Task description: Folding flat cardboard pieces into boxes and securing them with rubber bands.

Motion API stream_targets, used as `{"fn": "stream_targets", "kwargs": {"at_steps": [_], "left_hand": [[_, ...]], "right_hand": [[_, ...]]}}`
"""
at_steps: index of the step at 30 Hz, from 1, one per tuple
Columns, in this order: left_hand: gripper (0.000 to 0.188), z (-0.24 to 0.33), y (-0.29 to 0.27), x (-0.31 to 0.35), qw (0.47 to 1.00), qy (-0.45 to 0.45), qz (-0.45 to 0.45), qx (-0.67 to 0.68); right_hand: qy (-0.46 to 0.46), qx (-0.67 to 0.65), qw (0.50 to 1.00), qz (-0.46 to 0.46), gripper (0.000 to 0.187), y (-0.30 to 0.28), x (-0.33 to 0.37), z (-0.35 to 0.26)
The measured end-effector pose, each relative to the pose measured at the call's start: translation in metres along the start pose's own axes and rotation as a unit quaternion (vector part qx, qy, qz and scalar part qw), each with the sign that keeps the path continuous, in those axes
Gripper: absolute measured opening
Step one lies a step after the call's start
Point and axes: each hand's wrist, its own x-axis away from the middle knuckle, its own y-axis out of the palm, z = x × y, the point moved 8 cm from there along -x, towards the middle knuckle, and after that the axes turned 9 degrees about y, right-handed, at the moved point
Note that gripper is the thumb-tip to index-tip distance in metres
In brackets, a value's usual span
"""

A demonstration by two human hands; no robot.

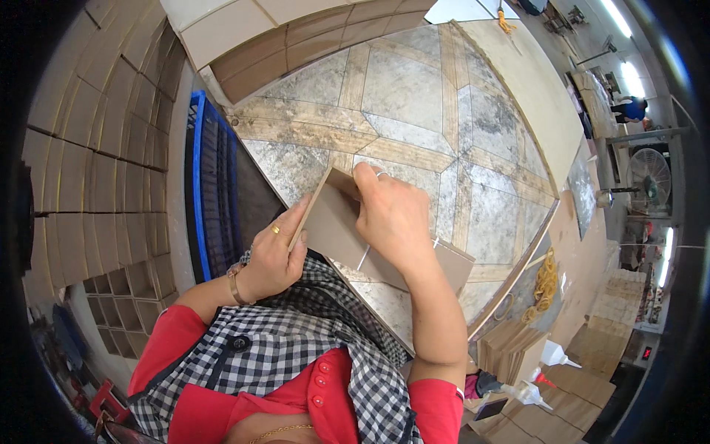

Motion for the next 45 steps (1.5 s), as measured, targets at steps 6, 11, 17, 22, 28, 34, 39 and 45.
{"fn": "stream_targets", "kwargs": {"at_steps": [6,11,17,22,28,34,39,45], "left_hand": [[0.062,0.004,0.003,0.002,1.0,0.02,-0.01,-0.019],[0.056,0.005,0.005,0.002,0.998,-0.026,-0.046,-0.013],[0.046,0.004,0.007,0.009,0.994,-0.031,-0.105,0.02],[0.042,0.002,0.008,0.022,0.991,0.013,-0.128,0.021],[0.04,0.005,0.012,0.026,0.99,-0.002,-0.139,0.021],[0.047,0.043,0.059,-0.007,0.987,0.053,-0.142,0.052],[0.063,0.066,0.107,-0.028,0.979,0.122,-0.151,0.064],[0.063,0.069,0.121,-0.031,0.98,0.138,-0.13,0.062]], "right_hand": [[-0.031,-0.049,0.996,0.067,0.021,-0.01,0.007,-0.004],[-0.037,-0.22,0.861,0.457,0.02,-0.072,0.096,0.034],[0.478,-0.578,0.659,-0.054,0.03,0.09,0.294,0.074],[0.536,-0.716,0.41,0.178,0.035,0.13,0.351,0.062],[0.461,-0.659,0.501,0.319,0.026,0.104,0.346,0.069],[0.337,-0.44,0.696,0.456,0.024,0.018,0.316,0.089],[0.283,-0.394,0.755,0.441,0.022,-0.041,0.266,0.089],[0.273,-0.212,0.85,0.398,0.025,-0.059,0.244,0.091]]}}
